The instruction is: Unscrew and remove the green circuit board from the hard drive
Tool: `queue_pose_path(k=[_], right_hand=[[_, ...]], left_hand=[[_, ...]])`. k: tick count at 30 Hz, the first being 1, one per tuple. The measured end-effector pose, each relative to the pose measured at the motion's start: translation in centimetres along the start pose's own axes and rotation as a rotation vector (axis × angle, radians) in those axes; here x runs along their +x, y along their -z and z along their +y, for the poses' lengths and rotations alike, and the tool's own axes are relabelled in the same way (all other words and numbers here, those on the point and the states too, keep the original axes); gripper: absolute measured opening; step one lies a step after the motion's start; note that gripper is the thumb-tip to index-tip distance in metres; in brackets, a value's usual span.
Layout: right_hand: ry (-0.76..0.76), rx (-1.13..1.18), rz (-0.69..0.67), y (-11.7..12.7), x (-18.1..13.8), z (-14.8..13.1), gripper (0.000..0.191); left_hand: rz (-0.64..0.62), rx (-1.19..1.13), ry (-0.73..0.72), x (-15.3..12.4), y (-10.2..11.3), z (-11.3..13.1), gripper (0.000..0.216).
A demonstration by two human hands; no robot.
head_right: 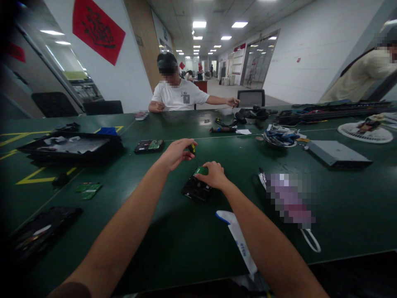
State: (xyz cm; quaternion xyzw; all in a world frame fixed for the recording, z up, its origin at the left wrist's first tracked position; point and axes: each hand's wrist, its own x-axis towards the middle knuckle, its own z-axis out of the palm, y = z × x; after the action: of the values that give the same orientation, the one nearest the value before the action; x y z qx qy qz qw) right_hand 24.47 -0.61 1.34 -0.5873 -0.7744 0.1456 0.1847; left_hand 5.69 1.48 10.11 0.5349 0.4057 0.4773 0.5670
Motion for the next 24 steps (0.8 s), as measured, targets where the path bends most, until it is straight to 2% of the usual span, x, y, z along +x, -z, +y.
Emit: queue_pose_path(k=[4,9,12,24], right_hand=[[-0.004,-0.006,0.006,-0.10,0.12,0.02,0.063],[-0.008,-0.018,0.016,-0.30,0.15,0.06,0.061],[-0.003,-0.012,0.015,-0.23,0.09,0.06,0.061],[-0.004,-0.011,0.004,0.01,0.06,-0.10,0.061]], left_hand=[[-0.006,0.008,0.011,-0.06,-0.03,0.02,0.029],[-0.042,-0.089,0.081,0.16,-0.11,0.03,0.024],[-0.019,-0.113,0.102,0.29,-0.09,-0.01,0.024],[0.022,0.020,0.024,-0.32,-0.23,0.41,0.023]])
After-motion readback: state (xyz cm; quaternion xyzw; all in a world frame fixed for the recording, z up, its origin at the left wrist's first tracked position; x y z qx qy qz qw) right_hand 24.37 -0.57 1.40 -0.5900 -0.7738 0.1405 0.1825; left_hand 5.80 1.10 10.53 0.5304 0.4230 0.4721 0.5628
